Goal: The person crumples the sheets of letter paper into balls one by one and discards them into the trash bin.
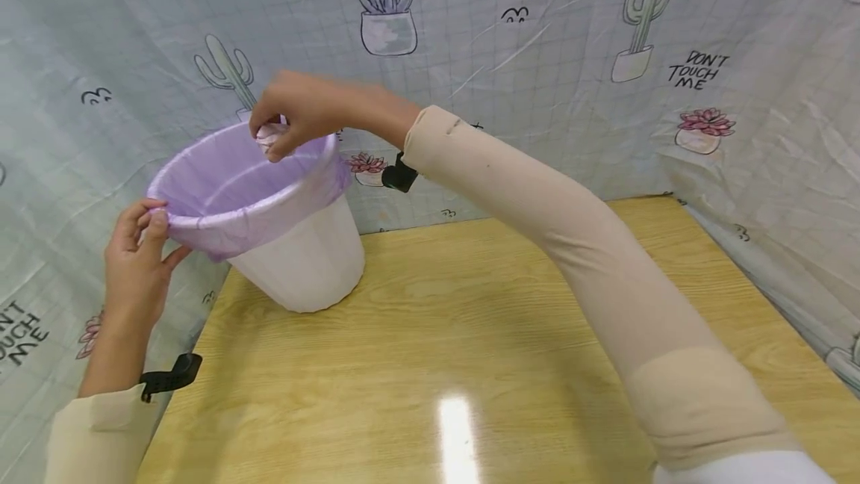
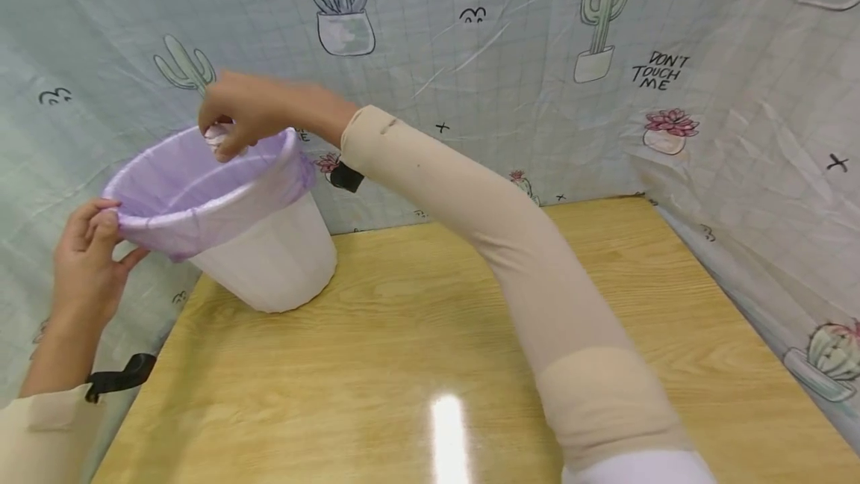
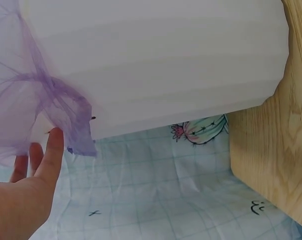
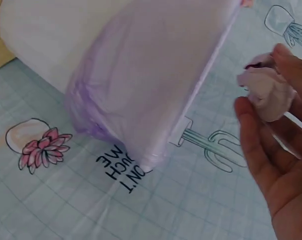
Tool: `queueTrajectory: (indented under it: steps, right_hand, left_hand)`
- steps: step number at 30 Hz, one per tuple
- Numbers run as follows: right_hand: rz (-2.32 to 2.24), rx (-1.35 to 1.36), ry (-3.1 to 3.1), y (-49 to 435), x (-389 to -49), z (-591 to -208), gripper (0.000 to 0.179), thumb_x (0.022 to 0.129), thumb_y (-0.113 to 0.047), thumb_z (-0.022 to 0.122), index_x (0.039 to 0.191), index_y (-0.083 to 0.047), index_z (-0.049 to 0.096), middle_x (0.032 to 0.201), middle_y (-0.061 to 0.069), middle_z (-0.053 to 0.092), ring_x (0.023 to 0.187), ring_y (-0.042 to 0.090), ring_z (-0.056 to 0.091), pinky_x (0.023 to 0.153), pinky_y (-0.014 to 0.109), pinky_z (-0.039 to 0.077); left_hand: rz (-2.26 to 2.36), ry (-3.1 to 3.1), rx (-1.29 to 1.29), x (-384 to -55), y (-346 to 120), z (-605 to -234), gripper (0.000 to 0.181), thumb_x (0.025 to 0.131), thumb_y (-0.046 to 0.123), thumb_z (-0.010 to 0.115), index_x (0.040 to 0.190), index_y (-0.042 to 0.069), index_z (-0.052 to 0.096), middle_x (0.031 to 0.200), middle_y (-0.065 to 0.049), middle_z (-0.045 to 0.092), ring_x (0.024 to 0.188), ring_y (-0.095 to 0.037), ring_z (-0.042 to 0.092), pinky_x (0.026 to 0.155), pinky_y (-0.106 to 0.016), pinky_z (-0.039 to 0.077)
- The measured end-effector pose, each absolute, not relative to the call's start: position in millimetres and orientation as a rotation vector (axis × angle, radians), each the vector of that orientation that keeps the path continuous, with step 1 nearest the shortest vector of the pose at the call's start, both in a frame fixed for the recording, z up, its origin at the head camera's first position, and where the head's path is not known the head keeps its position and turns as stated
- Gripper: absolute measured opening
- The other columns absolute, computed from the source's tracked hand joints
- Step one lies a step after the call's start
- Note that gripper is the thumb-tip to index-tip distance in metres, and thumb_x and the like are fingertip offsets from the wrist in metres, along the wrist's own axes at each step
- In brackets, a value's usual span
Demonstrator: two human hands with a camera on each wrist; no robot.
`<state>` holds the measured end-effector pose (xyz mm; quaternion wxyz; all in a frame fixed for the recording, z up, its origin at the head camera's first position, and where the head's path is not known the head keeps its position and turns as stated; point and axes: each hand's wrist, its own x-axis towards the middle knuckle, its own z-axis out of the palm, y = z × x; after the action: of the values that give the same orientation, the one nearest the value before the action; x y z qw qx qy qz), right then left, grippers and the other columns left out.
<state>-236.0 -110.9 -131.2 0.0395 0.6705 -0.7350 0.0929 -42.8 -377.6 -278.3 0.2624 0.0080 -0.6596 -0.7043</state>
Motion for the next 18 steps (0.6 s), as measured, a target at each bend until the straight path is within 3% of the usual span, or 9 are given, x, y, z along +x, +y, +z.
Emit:
queueTrajectory:
  steps: [7,12,18]
  right_hand:
    - [0.099,2.056,-2.514,-132.0,-243.6,-125.6,0.019,0.095,-0.035,0.072,0.102,-0.017,0.075,0.083,-0.008,0.066,0.072,0.008,0.064,0.073,0.021,0.051]
    - [0.041,2.028,-2.678,-156.3,-250.6,-119.4,0.019,0.095,-0.033,0.071,0.086,-0.016,0.068,0.080,-0.004,0.066,0.068,0.009,0.065,0.071,0.021,0.054]
    - [-0.188,1.766,-2.953,-175.2,-251.5,-97.5,0.020,0.092,-0.039,0.074,0.104,-0.023,0.075,0.100,-0.009,0.071,0.078,0.006,0.070,0.082,0.022,0.054]
  left_hand:
    - [-1.917,-1.790,0.010,-51.7,-382.8,-281.8,0.032,0.105,0.012,0.056,0.136,0.009,0.056,0.131,-0.002,0.043,0.119,-0.017,0.047,0.078,-0.019,0.058]
    - [-1.928,-1.787,-0.003,-52.8,-389.5,-283.0,0.033,0.104,0.011,0.056,0.137,0.008,0.055,0.131,-0.003,0.043,0.119,-0.017,0.048,0.077,-0.019,0.058]
    - [-1.924,-1.807,0.004,-62.6,-389.5,-284.0,0.033,0.105,0.012,0.055,0.138,0.010,0.054,0.132,-0.002,0.041,0.123,-0.018,0.044,0.078,-0.019,0.057]
